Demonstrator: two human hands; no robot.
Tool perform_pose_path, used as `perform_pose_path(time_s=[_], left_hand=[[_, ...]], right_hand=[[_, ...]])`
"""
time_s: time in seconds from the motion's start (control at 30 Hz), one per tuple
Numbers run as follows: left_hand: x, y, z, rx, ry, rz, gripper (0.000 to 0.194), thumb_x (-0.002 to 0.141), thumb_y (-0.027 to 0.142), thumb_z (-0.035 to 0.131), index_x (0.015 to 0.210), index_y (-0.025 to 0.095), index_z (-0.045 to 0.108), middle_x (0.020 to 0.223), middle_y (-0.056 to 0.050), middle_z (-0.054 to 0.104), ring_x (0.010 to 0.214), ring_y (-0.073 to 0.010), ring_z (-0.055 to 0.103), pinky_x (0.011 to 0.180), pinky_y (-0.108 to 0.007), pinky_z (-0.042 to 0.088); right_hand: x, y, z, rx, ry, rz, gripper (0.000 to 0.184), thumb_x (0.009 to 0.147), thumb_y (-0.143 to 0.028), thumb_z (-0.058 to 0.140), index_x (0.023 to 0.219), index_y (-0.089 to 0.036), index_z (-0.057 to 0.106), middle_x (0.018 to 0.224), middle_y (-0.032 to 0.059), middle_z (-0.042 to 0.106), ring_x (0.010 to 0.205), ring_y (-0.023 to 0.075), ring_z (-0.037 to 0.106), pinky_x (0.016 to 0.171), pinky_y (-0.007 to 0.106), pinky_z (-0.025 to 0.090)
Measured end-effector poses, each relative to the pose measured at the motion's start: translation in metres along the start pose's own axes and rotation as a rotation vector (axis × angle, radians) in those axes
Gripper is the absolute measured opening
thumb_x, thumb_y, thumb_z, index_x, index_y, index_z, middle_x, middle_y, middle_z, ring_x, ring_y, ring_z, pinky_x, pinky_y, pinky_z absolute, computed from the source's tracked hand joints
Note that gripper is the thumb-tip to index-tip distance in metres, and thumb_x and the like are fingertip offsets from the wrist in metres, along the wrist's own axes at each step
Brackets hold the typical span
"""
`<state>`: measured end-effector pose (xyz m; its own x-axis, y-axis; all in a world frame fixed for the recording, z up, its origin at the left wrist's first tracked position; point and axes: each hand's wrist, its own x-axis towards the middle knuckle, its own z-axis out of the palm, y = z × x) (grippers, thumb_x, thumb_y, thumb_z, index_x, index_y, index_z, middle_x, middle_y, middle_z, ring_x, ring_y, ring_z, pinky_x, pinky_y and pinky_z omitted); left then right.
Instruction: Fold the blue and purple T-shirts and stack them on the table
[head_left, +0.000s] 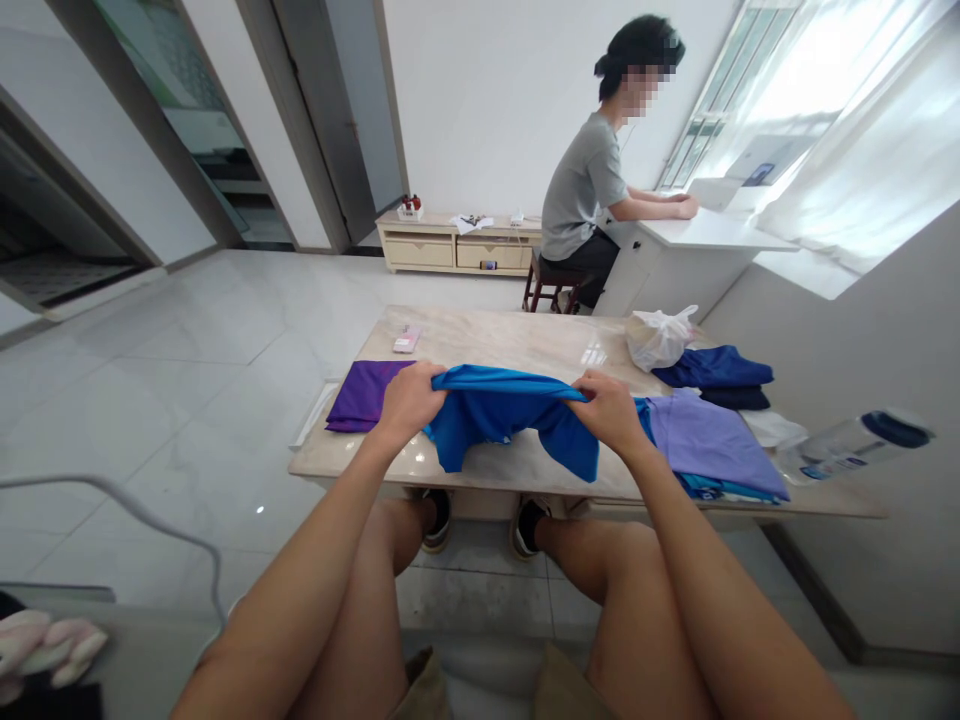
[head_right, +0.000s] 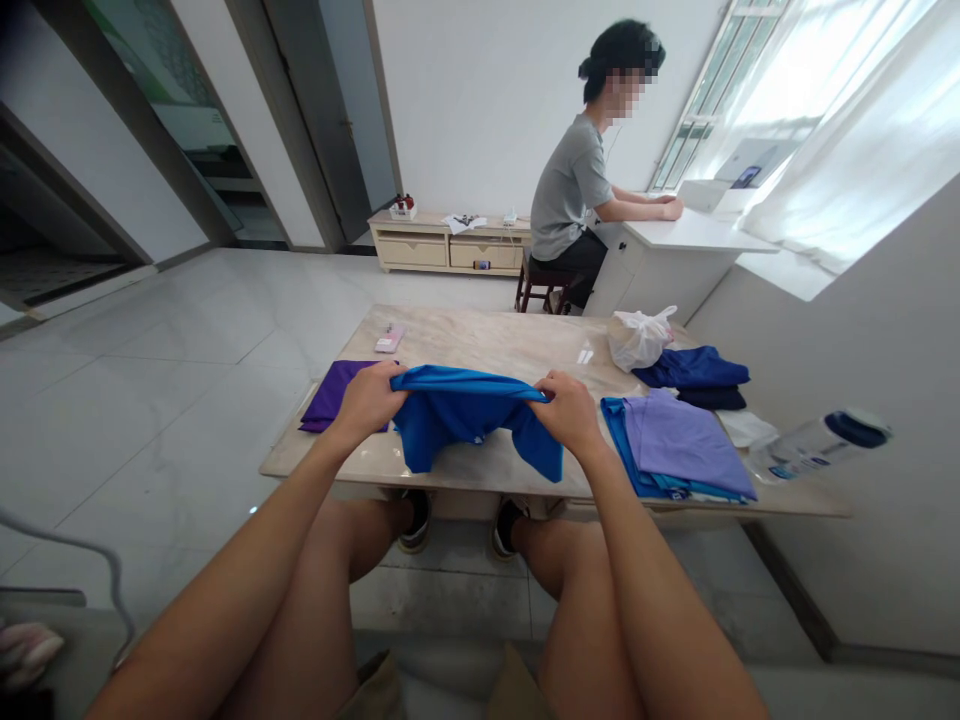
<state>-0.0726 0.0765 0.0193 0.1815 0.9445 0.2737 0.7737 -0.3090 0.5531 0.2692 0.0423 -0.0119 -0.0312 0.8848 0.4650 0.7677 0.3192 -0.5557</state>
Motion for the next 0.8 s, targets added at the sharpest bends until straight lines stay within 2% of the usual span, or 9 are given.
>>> perform_pose_path(time_s=[0.07,0.2,0.3,0.4,0.5,0.6,0.67,0.8], left_hand=[[0.003,-0.007,-0.004,-0.117,0.073,0.014,0.022,0.086,0.028,0.063,0.093,0.024,0.083,0.102,-0.008,0.082,0.101,-0.0281,0.074,0.088,-0.032,0.053],[0.011,-0.022,-0.006,-0.293,0.179,-0.056,0.035,0.078,0.022,0.057,0.103,0.02,0.081,0.098,-0.004,0.083,0.097,-0.0254,0.072,0.089,-0.03,0.053],[0.015,-0.034,-0.003,-0.381,0.213,-0.081,0.039,0.072,0.023,0.056,0.102,0.016,0.08,0.096,-0.005,0.082,0.094,-0.0243,0.071,0.086,-0.029,0.053],[0.014,-0.04,-0.003,-0.476,0.139,-0.081,0.035,0.072,0.028,0.059,0.098,0.016,0.079,0.09,-0.004,0.079,0.088,-0.0222,0.068,0.08,-0.028,0.052],[0.009,-0.04,-0.007,-0.56,-0.069,-0.065,0.029,0.073,0.037,0.07,0.093,0.017,0.078,0.086,-0.003,0.077,0.082,-0.0205,0.066,0.074,-0.026,0.051],[0.004,-0.038,-0.008,-0.572,-0.266,-0.07,0.034,0.071,0.048,0.081,0.085,0.017,0.079,0.081,-0.002,0.075,0.077,-0.0191,0.063,0.07,-0.026,0.049],[0.004,-0.037,-0.007,-0.571,-0.282,-0.085,0.039,0.073,0.056,0.082,0.082,0.017,0.079,0.078,-0.002,0.073,0.075,-0.0186,0.061,0.067,-0.025,0.046],[0.009,-0.038,-0.002,-0.559,-0.134,-0.15,0.04,0.079,0.058,0.078,0.071,0.019,0.074,0.068,-0.001,0.067,0.068,-0.0175,0.056,0.061,-0.026,0.042]], right_hand=[[-0.001,-0.001,0.0,0.037,0.083,-0.003,0.023,0.087,-0.038,0.066,0.069,-0.023,0.064,0.079,0.0062,0.07,0.081,0.0237,0.064,0.079,0.035,0.048],[-0.001,0.0,0.003,0.047,0.08,0.098,0.012,0.084,-0.034,0.064,0.077,-0.024,0.062,0.072,0.0024,0.068,0.072,0.0217,0.061,0.074,0.033,0.047],[0.001,0.005,0.007,0.019,0.125,0.152,0.01,0.083,-0.032,0.062,0.086,-0.023,0.066,0.075,0.0034,0.07,0.073,0.0235,0.064,0.073,0.034,0.048],[0.003,0.012,0.007,0.029,0.129,0.146,0.024,0.08,-0.026,0.058,0.097,-0.022,0.074,0.087,0.0075,0.079,0.086,0.0281,0.072,0.081,0.037,0.052],[0.004,0.021,0.004,0.014,0.134,0.149,0.04,0.072,-0.018,0.054,0.103,-0.021,0.079,0.101,0.0097,0.084,0.1,0.0313,0.076,0.092,0.04,0.055],[0.003,0.028,0.0,-0.012,0.192,0.203,0.048,0.069,-0.016,0.052,0.105,-0.021,0.082,0.104,0.0097,0.084,0.104,0.0321,0.076,0.095,0.041,0.056],[0.001,0.031,-0.002,-0.048,0.222,0.244,0.047,0.069,-0.017,0.052,0.104,-0.021,0.083,0.103,0.01,0.084,0.103,0.0331,0.076,0.093,0.042,0.056],[0.0,0.033,-0.002,-0.122,0.235,0.283,0.036,0.075,-0.022,0.054,0.097,-0.022,0.083,0.097,0.0107,0.083,0.097,0.034,0.074,0.086,0.04,0.054]])
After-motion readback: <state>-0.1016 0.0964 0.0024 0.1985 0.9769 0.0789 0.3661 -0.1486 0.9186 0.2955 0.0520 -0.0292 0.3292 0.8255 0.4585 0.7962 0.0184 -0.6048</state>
